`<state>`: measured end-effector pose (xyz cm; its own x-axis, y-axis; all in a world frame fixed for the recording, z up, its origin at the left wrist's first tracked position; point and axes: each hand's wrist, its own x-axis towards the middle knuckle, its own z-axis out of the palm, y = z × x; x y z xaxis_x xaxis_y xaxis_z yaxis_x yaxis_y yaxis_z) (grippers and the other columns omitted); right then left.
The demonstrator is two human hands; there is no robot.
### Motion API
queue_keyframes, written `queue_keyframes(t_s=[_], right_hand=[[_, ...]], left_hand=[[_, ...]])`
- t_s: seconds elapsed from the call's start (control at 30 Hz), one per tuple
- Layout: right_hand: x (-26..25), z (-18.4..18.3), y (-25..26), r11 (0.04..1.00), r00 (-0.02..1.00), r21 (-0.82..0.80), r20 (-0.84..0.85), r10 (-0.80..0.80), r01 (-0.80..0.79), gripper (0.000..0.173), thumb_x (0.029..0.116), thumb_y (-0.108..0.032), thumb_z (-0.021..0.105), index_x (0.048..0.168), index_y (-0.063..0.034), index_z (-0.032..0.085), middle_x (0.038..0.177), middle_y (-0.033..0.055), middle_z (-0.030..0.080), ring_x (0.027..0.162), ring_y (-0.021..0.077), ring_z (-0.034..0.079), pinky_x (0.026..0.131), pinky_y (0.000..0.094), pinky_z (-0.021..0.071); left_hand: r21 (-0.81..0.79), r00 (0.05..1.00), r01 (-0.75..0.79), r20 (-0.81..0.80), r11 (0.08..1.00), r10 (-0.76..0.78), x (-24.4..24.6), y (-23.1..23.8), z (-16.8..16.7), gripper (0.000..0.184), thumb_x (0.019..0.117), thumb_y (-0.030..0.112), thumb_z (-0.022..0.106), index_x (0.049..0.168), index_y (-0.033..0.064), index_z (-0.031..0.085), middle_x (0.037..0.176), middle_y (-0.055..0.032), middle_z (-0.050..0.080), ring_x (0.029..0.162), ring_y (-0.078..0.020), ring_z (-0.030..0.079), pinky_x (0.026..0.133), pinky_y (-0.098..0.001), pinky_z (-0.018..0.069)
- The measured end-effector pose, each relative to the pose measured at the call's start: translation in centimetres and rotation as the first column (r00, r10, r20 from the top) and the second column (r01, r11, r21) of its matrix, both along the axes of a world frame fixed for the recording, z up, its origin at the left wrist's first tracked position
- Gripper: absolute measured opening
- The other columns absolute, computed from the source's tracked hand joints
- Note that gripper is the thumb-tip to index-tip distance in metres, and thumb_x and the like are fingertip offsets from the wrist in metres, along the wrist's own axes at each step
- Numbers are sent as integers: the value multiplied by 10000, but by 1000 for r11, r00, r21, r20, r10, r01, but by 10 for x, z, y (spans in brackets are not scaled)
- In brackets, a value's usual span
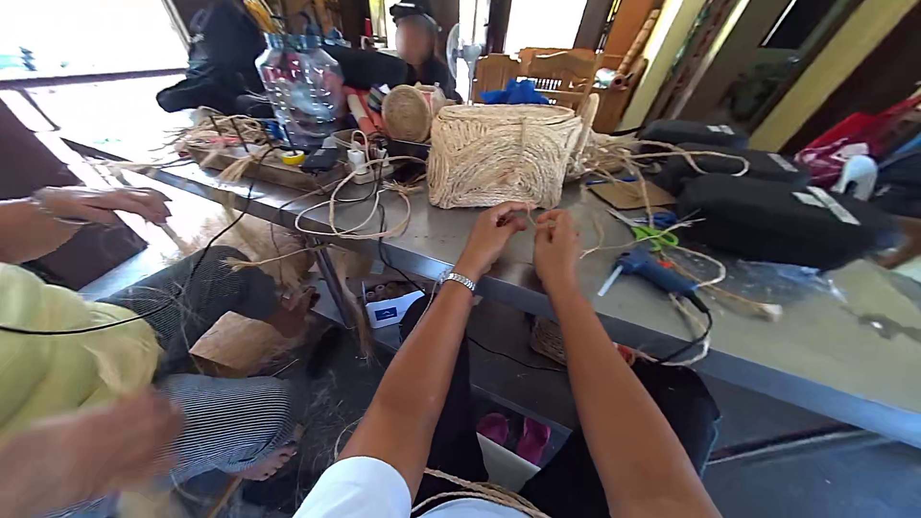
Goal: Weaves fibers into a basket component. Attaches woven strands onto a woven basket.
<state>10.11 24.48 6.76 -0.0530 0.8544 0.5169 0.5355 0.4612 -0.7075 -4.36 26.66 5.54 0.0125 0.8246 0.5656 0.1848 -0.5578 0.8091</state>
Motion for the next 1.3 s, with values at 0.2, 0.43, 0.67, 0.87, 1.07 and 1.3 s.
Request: queue_keyframes(t_s=[0.2,0.43,0.67,0.87,1.07,1.3], right_hand=[[-4,1,-1,1000,1000,16,0,-27,27,291,1053,-67,432,1249,26,626,1022,205,693,918,323,694,842,499,562],[-6,-2,-3,993,996,106,-85,-39,48,229,956,-116,685,1125,38,665,976,180,696,866,282,681,805,450,567],[-5,-4,0,994,990,101,-135,-30,44,186,990,-137,666,1081,24,694,988,166,694,895,255,674,844,417,561],[-3,-2,-1,998,991,67,-136,-6,15,207,994,-160,672,1075,25,716,1042,180,699,909,260,687,857,429,575],[-3,-3,1,997,991,72,-130,-21,30,214,1013,-178,649,1062,13,730,1023,170,702,914,255,681,869,423,562],[-2,-4,3,996,992,88,-128,0,11,247,1040,-187,598,1086,20,725,1013,170,706,928,254,682,882,425,555]], left_hand=[[10,999,9,48,1000,-9,-1,2,-2,253,991,82,611,1229,62,694,942,-49,679,738,-85,557,671,-268,454],[11,998,16,60,1000,-16,-2,1,-1,238,990,81,615,1214,69,696,951,-41,688,717,-67,537,649,-249,431],[4,997,38,72,999,-38,-2,2,-2,243,997,86,608,1226,70,687,966,-43,703,712,-68,542,629,-242,419],[-13,999,4,49,1000,-3,-2,0,1,254,999,103,597,1234,55,681,1000,-63,713,785,-92,591,677,-275,460],[-15,998,14,69,1000,-13,-2,1,0,242,993,94,617,1222,63,688,986,-45,695,757,-76,568,651,-250,439],[-25,998,3,58,1000,-1,-1,0,0,177,991,124,644,1129,38,714,1111,-66,717,889,-94,633,752,-279,499]])
